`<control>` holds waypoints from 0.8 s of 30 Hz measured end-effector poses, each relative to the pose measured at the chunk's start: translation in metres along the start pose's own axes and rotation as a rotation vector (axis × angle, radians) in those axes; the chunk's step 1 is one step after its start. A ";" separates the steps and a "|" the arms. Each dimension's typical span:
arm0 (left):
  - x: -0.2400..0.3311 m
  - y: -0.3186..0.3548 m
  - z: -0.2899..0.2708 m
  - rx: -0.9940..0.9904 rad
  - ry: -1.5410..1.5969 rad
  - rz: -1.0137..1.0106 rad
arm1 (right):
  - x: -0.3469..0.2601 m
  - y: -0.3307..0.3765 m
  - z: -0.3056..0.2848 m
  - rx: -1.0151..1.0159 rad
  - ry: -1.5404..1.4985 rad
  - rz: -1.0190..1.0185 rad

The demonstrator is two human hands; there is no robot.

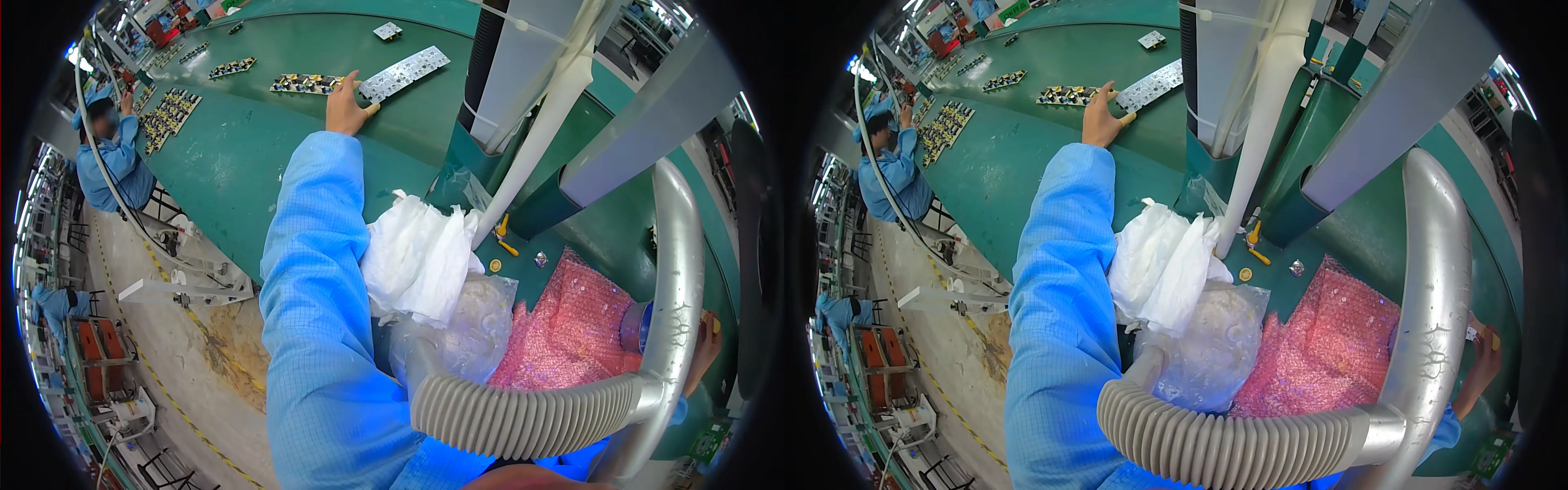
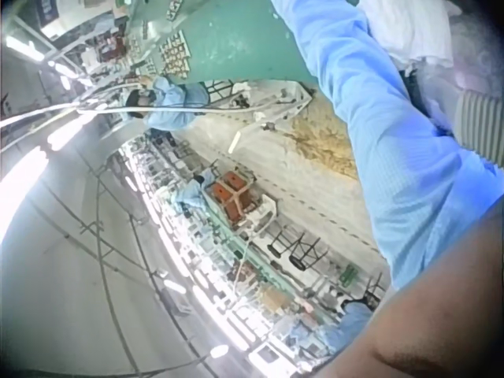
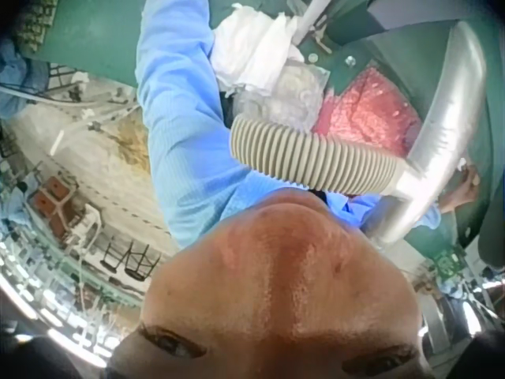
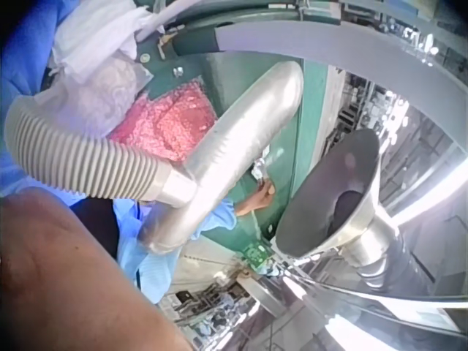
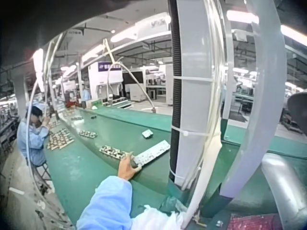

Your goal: Applying a liquid coating to specific components on printed circuit boards using a small brush.

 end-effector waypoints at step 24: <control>-0.034 -0.001 -0.003 0.033 0.121 -0.481 | 0.003 0.002 0.008 0.002 -0.039 0.056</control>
Point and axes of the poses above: each hand's wrist, its own y-axis away from the middle knuckle, its own z-axis out of the palm, x = y × z, the point moved 2 cm from there along -y, towards the middle knuckle, and after that the axes turned 2 degrees about -y, right-handed, at the moved point
